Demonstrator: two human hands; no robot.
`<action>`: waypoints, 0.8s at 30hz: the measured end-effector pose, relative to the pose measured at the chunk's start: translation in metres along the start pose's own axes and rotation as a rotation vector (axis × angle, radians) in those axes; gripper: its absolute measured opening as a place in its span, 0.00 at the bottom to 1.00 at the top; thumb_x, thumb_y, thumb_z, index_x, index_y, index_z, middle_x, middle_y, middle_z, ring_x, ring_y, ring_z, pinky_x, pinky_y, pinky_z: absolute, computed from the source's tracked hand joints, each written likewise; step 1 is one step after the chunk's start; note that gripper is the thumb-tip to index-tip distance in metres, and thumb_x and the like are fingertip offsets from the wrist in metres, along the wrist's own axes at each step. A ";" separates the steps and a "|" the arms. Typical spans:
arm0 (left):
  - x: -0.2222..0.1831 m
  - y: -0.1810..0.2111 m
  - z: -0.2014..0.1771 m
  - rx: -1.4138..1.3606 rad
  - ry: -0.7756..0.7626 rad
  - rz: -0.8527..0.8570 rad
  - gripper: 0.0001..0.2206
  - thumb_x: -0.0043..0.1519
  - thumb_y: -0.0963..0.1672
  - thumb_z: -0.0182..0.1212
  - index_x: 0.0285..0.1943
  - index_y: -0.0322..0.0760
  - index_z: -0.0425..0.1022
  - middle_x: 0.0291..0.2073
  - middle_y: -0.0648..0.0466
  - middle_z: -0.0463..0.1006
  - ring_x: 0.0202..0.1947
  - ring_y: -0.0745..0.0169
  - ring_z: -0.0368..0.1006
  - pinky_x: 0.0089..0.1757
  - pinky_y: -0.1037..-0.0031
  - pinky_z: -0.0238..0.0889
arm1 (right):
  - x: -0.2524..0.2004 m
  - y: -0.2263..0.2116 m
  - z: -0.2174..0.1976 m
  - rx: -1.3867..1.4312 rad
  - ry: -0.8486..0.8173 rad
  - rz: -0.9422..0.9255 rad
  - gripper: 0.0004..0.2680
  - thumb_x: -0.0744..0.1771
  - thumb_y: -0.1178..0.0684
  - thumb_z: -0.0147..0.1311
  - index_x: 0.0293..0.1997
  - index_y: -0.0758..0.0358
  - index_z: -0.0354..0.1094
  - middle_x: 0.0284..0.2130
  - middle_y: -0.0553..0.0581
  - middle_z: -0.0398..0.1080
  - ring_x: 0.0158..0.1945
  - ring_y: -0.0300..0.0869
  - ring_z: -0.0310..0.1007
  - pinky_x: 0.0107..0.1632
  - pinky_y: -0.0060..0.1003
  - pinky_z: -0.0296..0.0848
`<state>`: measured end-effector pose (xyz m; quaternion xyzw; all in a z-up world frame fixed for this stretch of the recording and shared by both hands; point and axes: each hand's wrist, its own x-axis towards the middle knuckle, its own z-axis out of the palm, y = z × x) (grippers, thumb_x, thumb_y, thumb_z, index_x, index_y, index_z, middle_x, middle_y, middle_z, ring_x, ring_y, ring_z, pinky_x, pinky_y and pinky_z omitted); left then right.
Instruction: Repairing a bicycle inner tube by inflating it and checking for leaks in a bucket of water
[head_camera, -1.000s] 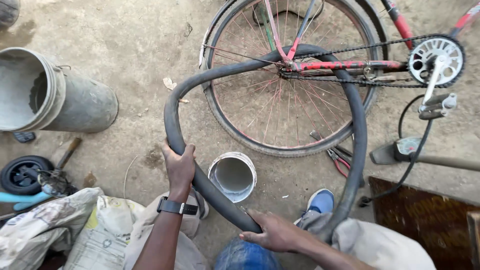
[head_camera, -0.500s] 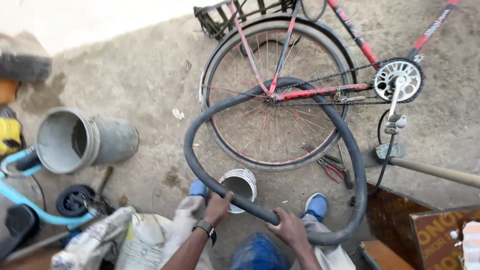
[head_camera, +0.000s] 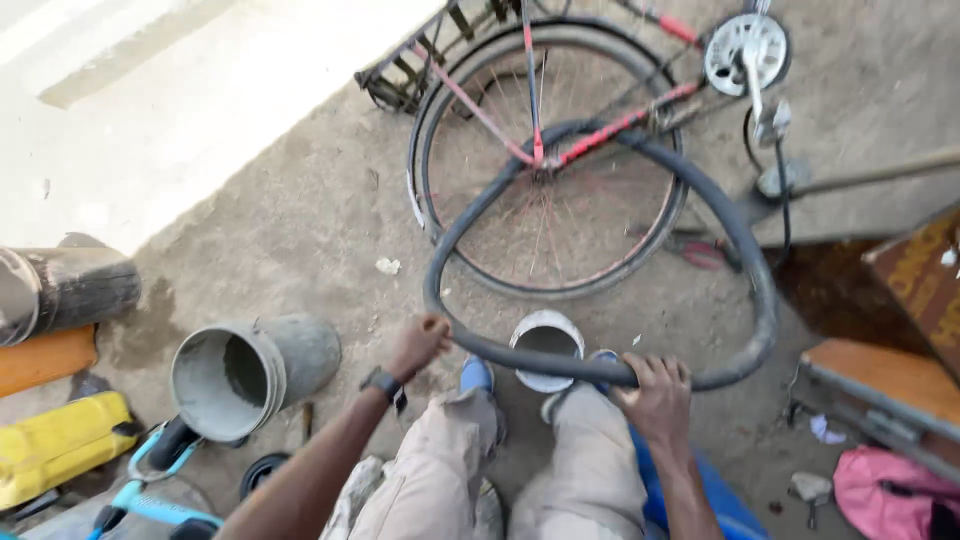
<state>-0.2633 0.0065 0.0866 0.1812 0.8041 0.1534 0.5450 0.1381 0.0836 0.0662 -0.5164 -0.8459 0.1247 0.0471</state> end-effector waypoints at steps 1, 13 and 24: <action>0.012 -0.015 -0.005 0.011 -0.016 -0.003 0.09 0.69 0.44 0.52 0.41 0.41 0.78 0.29 0.56 0.81 0.25 0.73 0.74 0.26 0.86 0.65 | -0.010 -0.010 0.005 -0.004 -0.008 0.018 0.18 0.54 0.42 0.61 0.46 0.44 0.76 0.36 0.48 0.76 0.44 0.50 0.71 0.54 0.48 0.66; 0.221 0.038 0.032 0.411 0.307 0.592 0.15 0.55 0.47 0.56 0.48 0.38 0.77 0.42 0.48 0.79 0.44 0.48 0.75 0.45 0.61 0.64 | 0.023 -0.006 0.074 0.085 0.222 0.228 0.17 0.57 0.49 0.64 0.50 0.41 0.76 0.41 0.47 0.73 0.53 0.48 0.69 0.69 0.53 0.55; 0.433 0.079 0.066 1.036 0.667 0.977 0.31 0.58 0.60 0.57 0.63 0.42 0.62 0.47 0.43 0.72 0.45 0.36 0.70 0.45 0.42 0.60 | 0.057 0.015 0.107 0.161 -0.360 -0.049 0.19 0.56 0.39 0.68 0.52 0.31 0.76 0.41 0.37 0.77 0.49 0.42 0.70 0.52 0.47 0.68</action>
